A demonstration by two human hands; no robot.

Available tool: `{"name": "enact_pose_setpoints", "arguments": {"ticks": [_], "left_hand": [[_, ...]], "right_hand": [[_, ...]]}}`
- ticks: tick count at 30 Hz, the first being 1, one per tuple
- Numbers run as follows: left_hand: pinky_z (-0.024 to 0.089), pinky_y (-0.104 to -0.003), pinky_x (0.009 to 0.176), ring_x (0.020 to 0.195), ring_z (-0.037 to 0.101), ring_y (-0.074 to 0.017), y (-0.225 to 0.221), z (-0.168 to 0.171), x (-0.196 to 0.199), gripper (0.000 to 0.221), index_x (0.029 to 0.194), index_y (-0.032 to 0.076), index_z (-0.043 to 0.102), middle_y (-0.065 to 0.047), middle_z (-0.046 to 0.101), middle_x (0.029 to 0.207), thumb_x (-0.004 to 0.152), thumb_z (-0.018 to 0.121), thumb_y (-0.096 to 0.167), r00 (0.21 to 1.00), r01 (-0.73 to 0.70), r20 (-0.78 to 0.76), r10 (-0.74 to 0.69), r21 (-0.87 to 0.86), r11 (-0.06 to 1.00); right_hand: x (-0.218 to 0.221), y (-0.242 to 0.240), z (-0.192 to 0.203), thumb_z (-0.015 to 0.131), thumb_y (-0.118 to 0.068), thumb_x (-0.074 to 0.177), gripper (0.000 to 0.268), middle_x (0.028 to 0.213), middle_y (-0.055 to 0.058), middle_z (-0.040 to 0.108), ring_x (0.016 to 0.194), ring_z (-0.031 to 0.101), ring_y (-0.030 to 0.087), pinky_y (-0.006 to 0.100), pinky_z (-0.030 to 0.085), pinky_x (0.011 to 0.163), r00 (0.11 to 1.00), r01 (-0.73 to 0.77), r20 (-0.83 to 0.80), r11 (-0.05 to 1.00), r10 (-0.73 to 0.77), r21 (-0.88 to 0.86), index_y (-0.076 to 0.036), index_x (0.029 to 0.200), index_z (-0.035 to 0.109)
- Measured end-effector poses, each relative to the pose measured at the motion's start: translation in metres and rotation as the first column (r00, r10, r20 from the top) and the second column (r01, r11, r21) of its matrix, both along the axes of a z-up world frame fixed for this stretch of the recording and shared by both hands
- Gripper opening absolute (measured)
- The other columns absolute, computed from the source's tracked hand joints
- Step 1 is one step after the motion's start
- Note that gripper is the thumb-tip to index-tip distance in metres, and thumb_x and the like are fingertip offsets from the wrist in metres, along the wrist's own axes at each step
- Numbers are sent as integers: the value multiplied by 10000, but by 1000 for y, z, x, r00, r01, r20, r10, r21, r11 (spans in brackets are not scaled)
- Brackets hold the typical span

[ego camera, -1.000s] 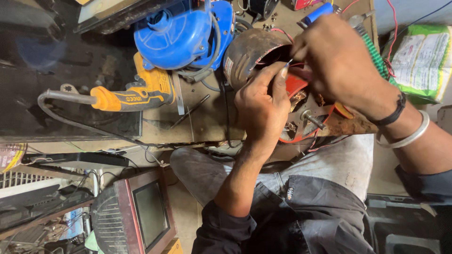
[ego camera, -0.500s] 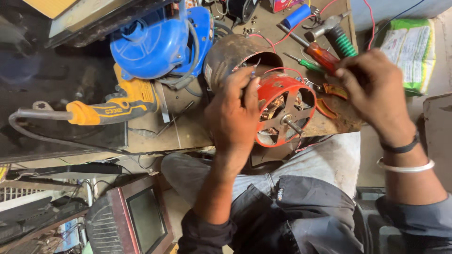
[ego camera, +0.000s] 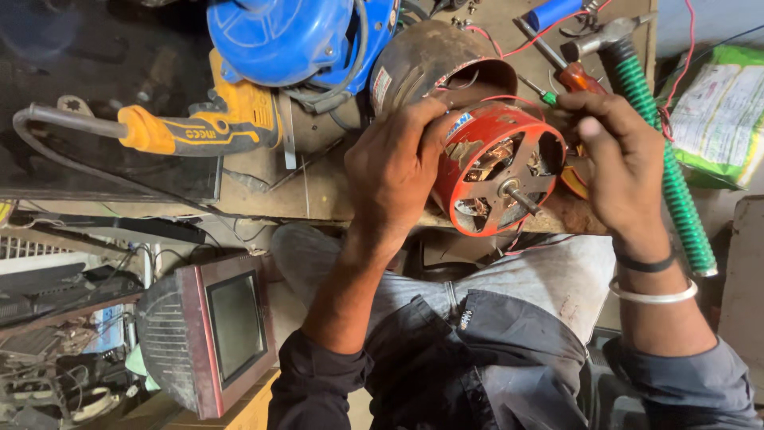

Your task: The person is repairing an electric motor. They connect wires to the motor's internal components, use a soldering iron to secure connections, and reassemble the motor housing.

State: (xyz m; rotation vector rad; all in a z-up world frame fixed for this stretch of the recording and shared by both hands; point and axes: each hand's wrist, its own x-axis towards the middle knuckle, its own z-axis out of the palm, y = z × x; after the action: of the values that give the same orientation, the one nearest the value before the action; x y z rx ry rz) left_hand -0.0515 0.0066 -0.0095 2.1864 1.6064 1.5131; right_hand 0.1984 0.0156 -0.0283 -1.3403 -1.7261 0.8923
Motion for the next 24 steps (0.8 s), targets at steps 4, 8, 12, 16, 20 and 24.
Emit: {"name": "enact_pose_setpoints", "arguments": {"ticks": [4, 8, 12, 16, 20, 24], "left_hand": [[588, -356, 799, 894, 720, -256, -2, -2, -1, 199, 1143, 89, 658, -52, 710, 1037, 996, 791, 112, 998, 22, -52, -20, 48, 999], [607, -358, 848, 967, 737, -258, -15, -2, 3, 274, 1240, 85, 649, -75, 725, 1101, 988, 728, 13, 992, 25, -122, -23, 15, 1000], [611, -343, 867, 1028, 739, -278, -18, 0, 5, 407, 1370, 86, 565, -108, 717, 1213, 989, 641, -35, 982, -14, -190, 6, -41, 999], [604, -383, 813, 976, 727, -291, -11, 9, 5, 326, 1297, 85, 579, -108, 704, 1088, 997, 641, -25, 977, -8, -215, -15, -104, 995], [575, -426, 724, 922, 714, -332, -2, 19, 7, 184, 1158, 70, 610, -125, 727, 1028, 993, 638, -7, 968, 26, -231, -102, -310, 950], [560, -474, 831, 998, 711, -367, 3, 24, 1, 218, 1116, 76, 591, -128, 725, 1019, 943, 606, -56, 952, 67, -257, -168, -360, 931]], "right_hand": [[-11, -7, 0, 636, -223, 953, 607, 1416, 143, 571, 1331, 545, 206, 324, 412, 1147, 944, -244, -246, 967, 219, -76, -10, 1490, 450], [-16, -19, -11, 731, -217, 961, 697, 1483, 149, 563, 1364, 545, 221, 347, 418, 1168, 978, -178, -116, 982, 171, -60, -13, 1547, 416], [-19, -28, -18, 735, -204, 985, 659, 1564, 163, 534, 1461, 515, 251, 381, 395, 1242, 975, -162, -151, 986, 164, 25, -19, 1549, 448], [-22, -39, -15, 790, -185, 935, 656, 1583, 183, 525, 1471, 533, 303, 406, 424, 1232, 986, -145, -64, 981, 154, 128, -39, 1506, 500], [-31, -51, -13, 828, -163, 891, 652, 1571, 208, 516, 1463, 532, 360, 432, 443, 1212, 990, -143, 10, 968, 144, 204, -58, 1464, 536], [-39, -59, -15, 842, -161, 879, 620, 1566, 209, 504, 1471, 514, 379, 448, 435, 1231, 985, -166, -3, 947, 174, 276, -76, 1427, 565]]}}
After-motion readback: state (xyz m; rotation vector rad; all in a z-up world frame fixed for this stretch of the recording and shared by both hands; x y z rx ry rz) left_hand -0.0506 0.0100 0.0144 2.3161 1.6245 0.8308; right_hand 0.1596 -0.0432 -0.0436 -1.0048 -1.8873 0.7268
